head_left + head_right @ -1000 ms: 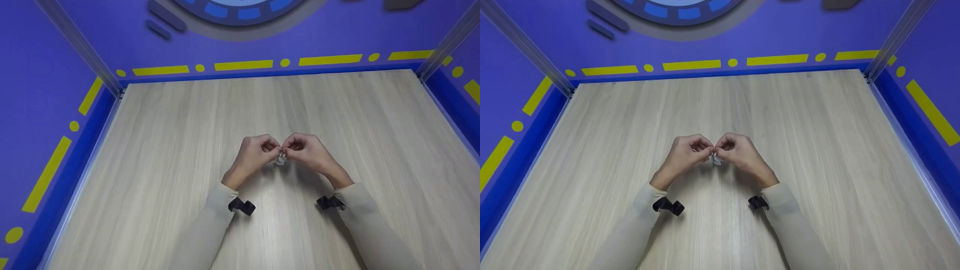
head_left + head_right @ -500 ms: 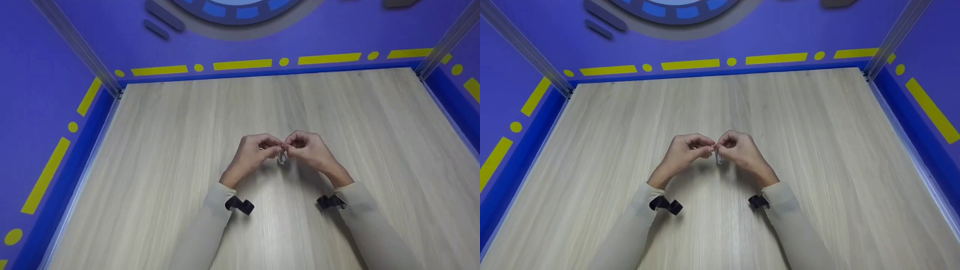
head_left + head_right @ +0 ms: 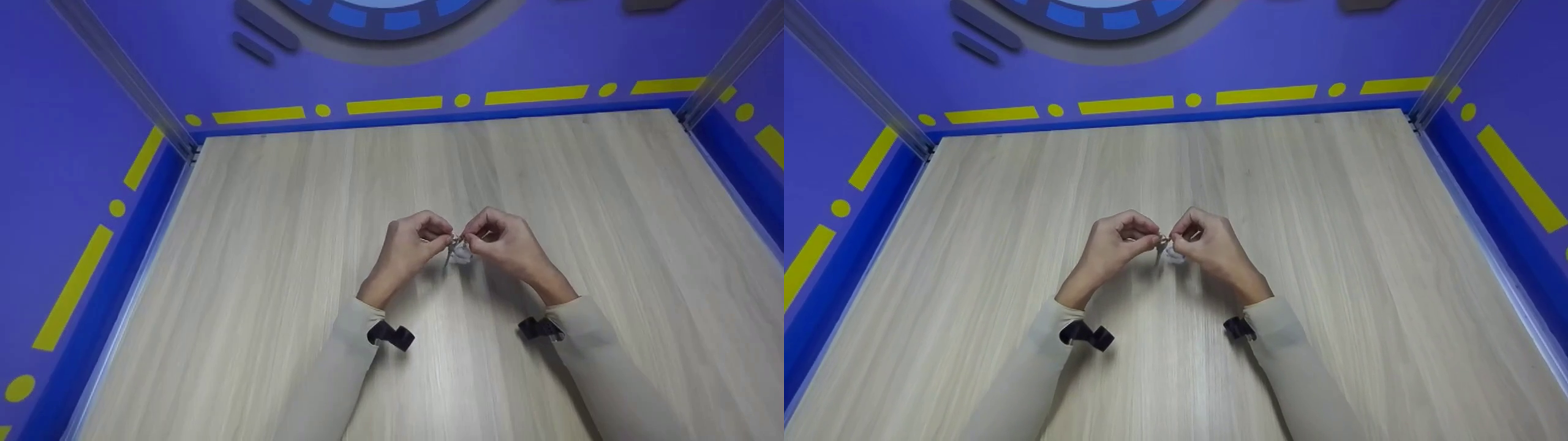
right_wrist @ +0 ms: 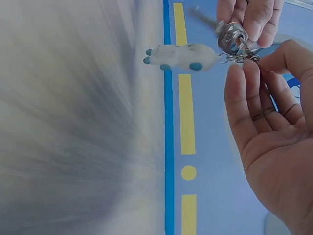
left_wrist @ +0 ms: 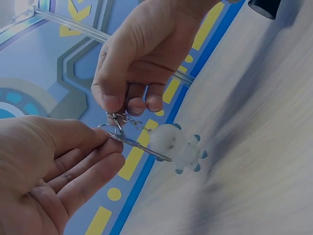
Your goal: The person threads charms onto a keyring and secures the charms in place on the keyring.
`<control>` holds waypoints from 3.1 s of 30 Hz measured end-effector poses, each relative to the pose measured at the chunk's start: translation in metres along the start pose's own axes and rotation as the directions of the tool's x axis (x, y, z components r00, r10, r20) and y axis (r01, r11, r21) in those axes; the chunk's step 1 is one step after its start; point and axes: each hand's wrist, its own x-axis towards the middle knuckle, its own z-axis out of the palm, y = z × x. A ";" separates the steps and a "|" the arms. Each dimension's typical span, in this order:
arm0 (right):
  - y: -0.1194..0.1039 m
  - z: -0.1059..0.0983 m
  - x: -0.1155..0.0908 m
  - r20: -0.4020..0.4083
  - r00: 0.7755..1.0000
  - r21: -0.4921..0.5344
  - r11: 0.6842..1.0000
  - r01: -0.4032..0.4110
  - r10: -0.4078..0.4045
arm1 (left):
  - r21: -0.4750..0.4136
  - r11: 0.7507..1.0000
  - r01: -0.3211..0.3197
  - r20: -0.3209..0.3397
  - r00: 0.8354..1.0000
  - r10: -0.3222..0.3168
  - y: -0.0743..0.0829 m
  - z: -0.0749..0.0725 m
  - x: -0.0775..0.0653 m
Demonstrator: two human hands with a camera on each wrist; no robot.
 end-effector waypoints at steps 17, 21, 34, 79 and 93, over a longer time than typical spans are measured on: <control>0.002 0.001 0.001 0.064 0.996 -0.060 0.996 0.073 -0.069 | 0.072 0.992 -0.106 0.026 0.994 0.104 0.002 0.001 0.000; 0.003 0.000 0.001 0.058 0.996 -0.032 0.997 0.068 -0.067 | 0.052 0.992 -0.116 0.033 0.993 0.114 0.001 0.000 0.000; 0.002 -0.007 0.000 0.082 0.996 0.024 0.999 0.042 -0.044 | 0.053 0.988 -0.146 0.100 0.985 0.140 -0.006 -0.002 0.000; -0.016 -0.005 -0.002 0.002 0.993 -0.036 0.993 0.115 -0.115 | 0.064 0.983 -0.171 0.036 0.985 0.169 -0.005 0.001 -0.001; -0.020 -0.004 -0.004 0.023 0.972 -0.209 0.950 0.232 -0.232 | 0.129 0.967 -0.217 0.054 0.976 0.212 -0.005 0.002 0.000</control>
